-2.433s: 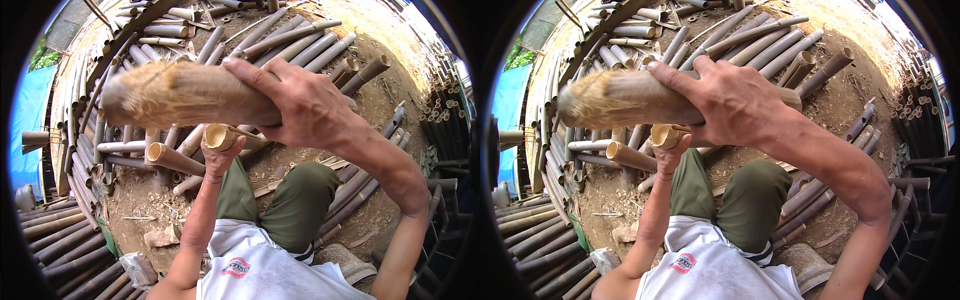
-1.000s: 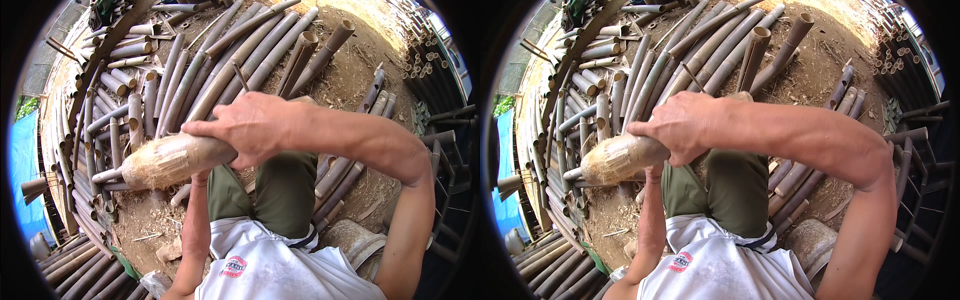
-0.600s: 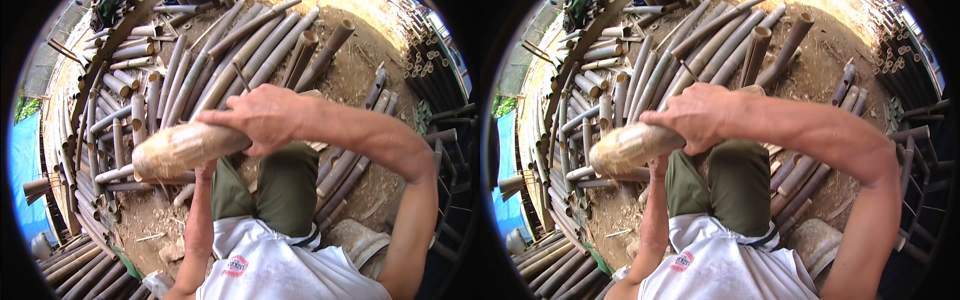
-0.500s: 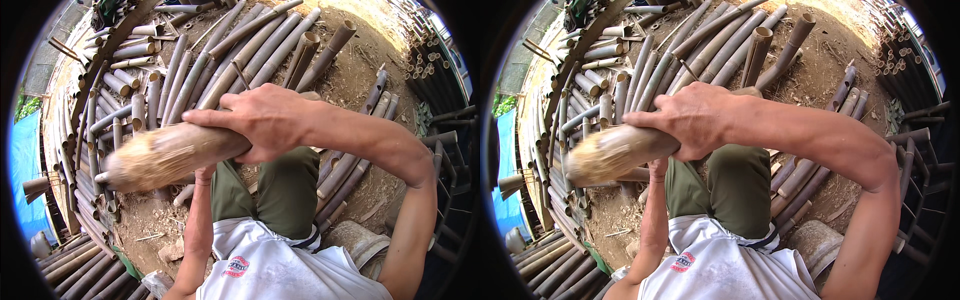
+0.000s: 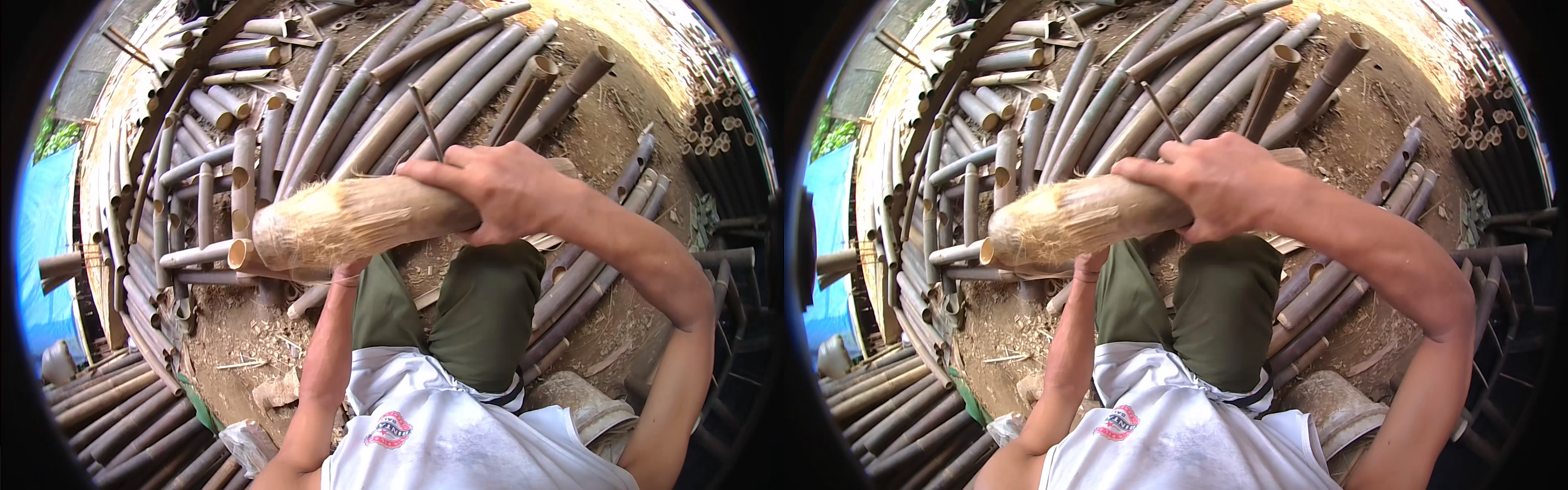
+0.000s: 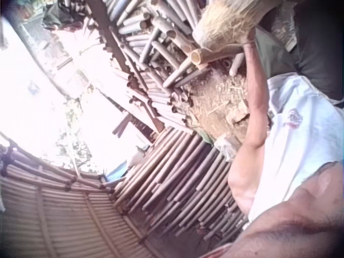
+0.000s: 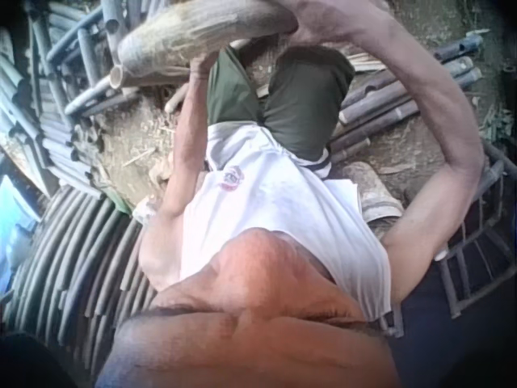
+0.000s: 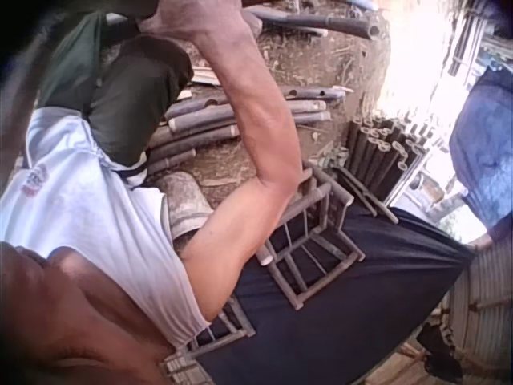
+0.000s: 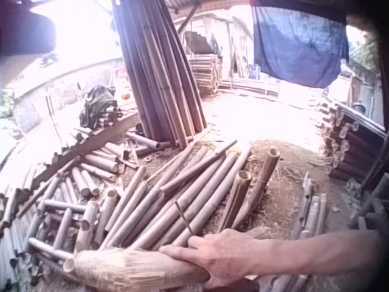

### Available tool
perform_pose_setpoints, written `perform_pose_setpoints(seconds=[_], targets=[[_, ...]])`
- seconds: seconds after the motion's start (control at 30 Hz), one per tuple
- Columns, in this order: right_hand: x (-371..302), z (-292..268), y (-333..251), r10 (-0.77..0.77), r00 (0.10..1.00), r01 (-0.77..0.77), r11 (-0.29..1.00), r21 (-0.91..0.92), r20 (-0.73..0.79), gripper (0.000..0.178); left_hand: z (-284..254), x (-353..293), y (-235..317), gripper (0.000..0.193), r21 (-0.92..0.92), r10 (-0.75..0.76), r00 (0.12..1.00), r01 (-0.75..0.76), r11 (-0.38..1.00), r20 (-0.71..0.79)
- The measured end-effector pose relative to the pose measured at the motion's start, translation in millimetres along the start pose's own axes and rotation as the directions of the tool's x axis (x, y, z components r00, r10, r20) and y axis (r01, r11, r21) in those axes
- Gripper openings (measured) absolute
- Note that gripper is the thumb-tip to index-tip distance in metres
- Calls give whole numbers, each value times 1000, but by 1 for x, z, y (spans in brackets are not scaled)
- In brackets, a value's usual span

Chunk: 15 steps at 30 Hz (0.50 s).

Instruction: The person sits on the ground and assembles a bamboo chair frame. They select bamboo poles, fit them into pre-drilled holes, and use a wooden mallet to hammer the joints together. The person also uses a thin bamboo stick to clear debris from the joints during assembly.

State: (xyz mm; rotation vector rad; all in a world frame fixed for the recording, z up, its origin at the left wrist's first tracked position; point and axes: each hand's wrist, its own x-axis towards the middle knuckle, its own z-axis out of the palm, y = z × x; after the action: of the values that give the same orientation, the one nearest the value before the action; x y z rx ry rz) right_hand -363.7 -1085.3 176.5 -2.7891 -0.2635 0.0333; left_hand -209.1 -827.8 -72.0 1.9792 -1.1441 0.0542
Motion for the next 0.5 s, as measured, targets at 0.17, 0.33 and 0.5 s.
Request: perform_pose_setpoints(seconds=[0.17,0.33,0.5], targets=[[-9,9,7,-52,962,59,998,18,-267,93,7,-21,-21,54,5,-76,996,75,997,56],[-48,41,40,107,946,-96,994,51,-305,92,-14,25,49,46,-477,-361,928,360,802,94],[-130,179,60,702,588,-280,643,713,-402,95,-38,35,68,55,-669,-326,944,269,692,42]])
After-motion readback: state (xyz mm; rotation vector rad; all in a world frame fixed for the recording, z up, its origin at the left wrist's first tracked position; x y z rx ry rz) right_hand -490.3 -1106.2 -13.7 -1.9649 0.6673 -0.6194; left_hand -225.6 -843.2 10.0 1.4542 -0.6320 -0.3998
